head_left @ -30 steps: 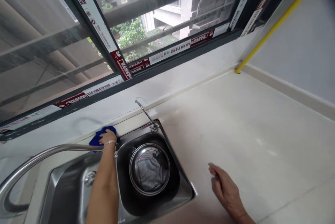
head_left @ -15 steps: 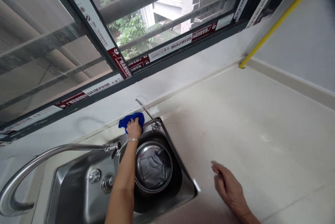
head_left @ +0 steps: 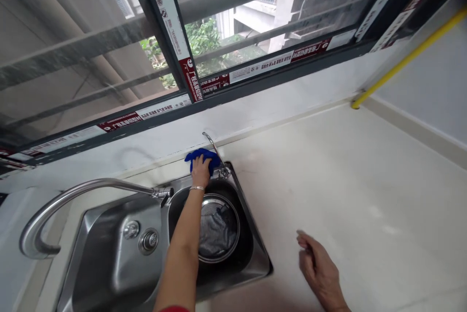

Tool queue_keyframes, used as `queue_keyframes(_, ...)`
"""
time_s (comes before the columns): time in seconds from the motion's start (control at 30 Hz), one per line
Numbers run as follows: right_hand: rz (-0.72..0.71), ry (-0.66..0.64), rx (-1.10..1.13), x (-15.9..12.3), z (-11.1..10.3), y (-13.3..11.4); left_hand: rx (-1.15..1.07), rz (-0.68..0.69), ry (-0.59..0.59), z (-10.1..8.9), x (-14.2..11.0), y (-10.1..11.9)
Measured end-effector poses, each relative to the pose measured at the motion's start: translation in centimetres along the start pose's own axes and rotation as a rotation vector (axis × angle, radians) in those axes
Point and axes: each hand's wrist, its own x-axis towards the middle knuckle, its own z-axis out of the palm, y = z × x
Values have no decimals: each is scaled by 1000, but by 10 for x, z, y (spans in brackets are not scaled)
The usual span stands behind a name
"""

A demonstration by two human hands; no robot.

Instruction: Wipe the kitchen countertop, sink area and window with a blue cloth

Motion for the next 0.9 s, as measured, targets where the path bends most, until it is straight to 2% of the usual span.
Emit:
queue_keyframes(0.17, 25, -18, 24, 0, 0, 0, 83, -145, 12, -5, -42, -34)
queue_keyframes(0.4, 22, -14, 14, 0, 1, 1, 171, -224, -76, -4, -109, -61)
queue_keyframes(0.5, 25, -26, 16, -1, 0, 2, 188, -216, -125, -5, -125, -73)
queue_keyframes(0.7, 32, -24, 3, -2, 2, 6, 193, -182, -150, -8, -135, -84)
queue_keyframes(0.9, 15, 5, 2, -2, 5, 7, 132, -58, -159, -13, -168, -100)
